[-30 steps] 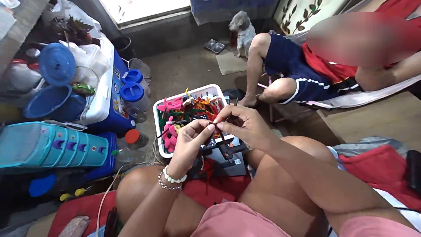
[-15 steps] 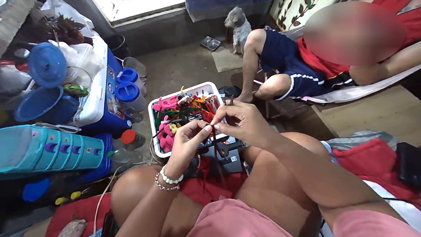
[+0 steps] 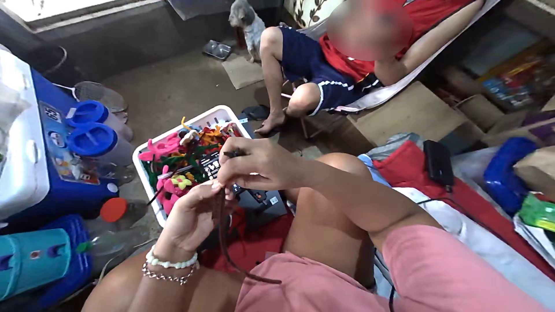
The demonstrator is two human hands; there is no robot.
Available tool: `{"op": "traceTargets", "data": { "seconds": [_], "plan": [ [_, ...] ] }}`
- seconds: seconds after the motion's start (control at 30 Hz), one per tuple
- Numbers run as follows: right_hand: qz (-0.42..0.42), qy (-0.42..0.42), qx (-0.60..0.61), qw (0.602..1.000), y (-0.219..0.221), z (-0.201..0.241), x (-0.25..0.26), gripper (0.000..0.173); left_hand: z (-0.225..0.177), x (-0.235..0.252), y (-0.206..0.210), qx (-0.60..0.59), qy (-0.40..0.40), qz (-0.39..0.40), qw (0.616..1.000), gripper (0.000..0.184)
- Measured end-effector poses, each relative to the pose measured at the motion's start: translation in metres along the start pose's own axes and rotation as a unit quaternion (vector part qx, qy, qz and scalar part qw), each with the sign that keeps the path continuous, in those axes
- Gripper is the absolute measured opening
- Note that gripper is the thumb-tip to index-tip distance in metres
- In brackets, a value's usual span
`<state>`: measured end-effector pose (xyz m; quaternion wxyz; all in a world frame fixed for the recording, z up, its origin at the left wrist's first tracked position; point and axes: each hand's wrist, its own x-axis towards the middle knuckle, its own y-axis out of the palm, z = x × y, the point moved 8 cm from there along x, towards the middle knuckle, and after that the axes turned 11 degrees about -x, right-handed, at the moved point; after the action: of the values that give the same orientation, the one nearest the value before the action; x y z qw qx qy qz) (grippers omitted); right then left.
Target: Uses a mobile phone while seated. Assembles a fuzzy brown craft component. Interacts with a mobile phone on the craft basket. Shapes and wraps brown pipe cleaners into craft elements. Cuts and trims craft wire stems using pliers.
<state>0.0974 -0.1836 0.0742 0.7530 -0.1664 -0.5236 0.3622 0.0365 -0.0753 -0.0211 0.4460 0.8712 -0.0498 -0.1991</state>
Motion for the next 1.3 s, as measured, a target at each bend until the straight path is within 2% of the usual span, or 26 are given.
{"op": "traceTargets", "data": {
  "seconds": [0.1,0.2,0.27,0.33,0.37,0.47,0.5,0.57,0.6,0.67,0.73,0.83,0.9,1.0,1.1,1.17,1.23,1.27,1.3],
  "plan": [
    [-0.009,-0.072,-0.057,0.996,-0.002,0.009,0.000,0.016,0.003,0.002,0.002,-0.006,-0.012,0.041,0.999,0.015],
    [-0.020,-0.052,-0.070,0.996,-0.006,0.002,-0.001,0.015,-0.015,0.001,0.000,0.124,0.112,-0.018,0.986,0.017],
    [-0.035,0.020,-0.050,0.998,-0.009,-0.011,-0.003,0.012,-0.032,-0.005,0.007,0.225,0.226,-0.040,0.947,0.020],
    [-0.055,0.108,-0.008,0.993,-0.010,-0.024,-0.005,0.016,-0.048,-0.015,0.011,0.313,0.329,-0.053,0.889,0.016],
    [-0.061,0.138,0.020,0.988,-0.011,-0.028,-0.005,0.022,-0.054,-0.019,0.012,0.346,0.367,-0.062,0.861,0.014],
    [-0.030,0.248,0.090,0.964,-0.004,-0.037,-0.010,0.063,-0.066,-0.030,0.016,0.398,0.431,-0.078,0.806,0.012],
    [-0.015,0.289,0.108,0.951,0.000,-0.039,-0.014,0.063,-0.069,-0.032,0.017,0.404,0.439,-0.083,0.798,0.012],
    [0.004,0.339,0.129,0.932,0.008,-0.041,-0.019,0.035,-0.070,-0.035,0.016,0.420,0.445,-0.095,0.785,0.012],
    [0.011,0.336,0.126,0.933,0.009,-0.039,-0.019,0.027,-0.071,-0.036,0.016,0.427,0.448,-0.098,0.779,0.012],
    [0.011,0.276,0.079,0.958,0.008,-0.031,-0.014,0.025,-0.070,-0.039,0.019,0.439,0.463,-0.096,0.764,0.012],
    [-0.006,0.188,-0.011,0.982,0.003,-0.021,-0.009,0.030,-0.071,-0.043,0.023,0.447,0.480,-0.091,0.749,0.013],
    [-0.028,0.130,-0.071,0.989,-0.001,-0.011,-0.005,0.034,-0.071,-0.049,0.028,0.451,0.501,-0.088,0.733,0.013],
    [-0.018,0.123,-0.050,0.991,0.001,-0.006,-0.002,0.034,-0.071,-0.052,0.032,0.461,0.521,-0.088,0.713,0.012],
    [0.008,0.180,-0.004,0.984,0.011,-0.007,-0.005,0.038,-0.070,-0.056,0.038,0.486,0.549,-0.092,0.673,0.013],
    [0.057,0.285,0.088,0.953,0.029,-0.014,-0.016,0.048,-0.070,-0.059,0.040,0.498,0.565,-0.102,0.649,0.013],
    [0.069,0.388,0.227,0.890,0.042,-0.019,-0.026,0.048,-0.070,-0.059,0.039,0.501,0.566,-0.111,0.646,0.014],
    [0.070,0.470,0.346,0.809,0.053,-0.019,-0.033,0.038,-0.069,-0.058,0.038,0.505,0.560,-0.121,0.646,0.014],
    [0.063,0.477,0.362,0.798,0.054,-0.018,-0.033,0.033,-0.069,-0.057,0.037,0.506,0.555,-0.125,0.648,0.014],
    [0.049,0.458,0.349,0.816,0.053,-0.016,-0.030,0.027,-0.068,-0.056,0.036,0.512,0.549,-0.129,0.648,0.014]
  ]
}}
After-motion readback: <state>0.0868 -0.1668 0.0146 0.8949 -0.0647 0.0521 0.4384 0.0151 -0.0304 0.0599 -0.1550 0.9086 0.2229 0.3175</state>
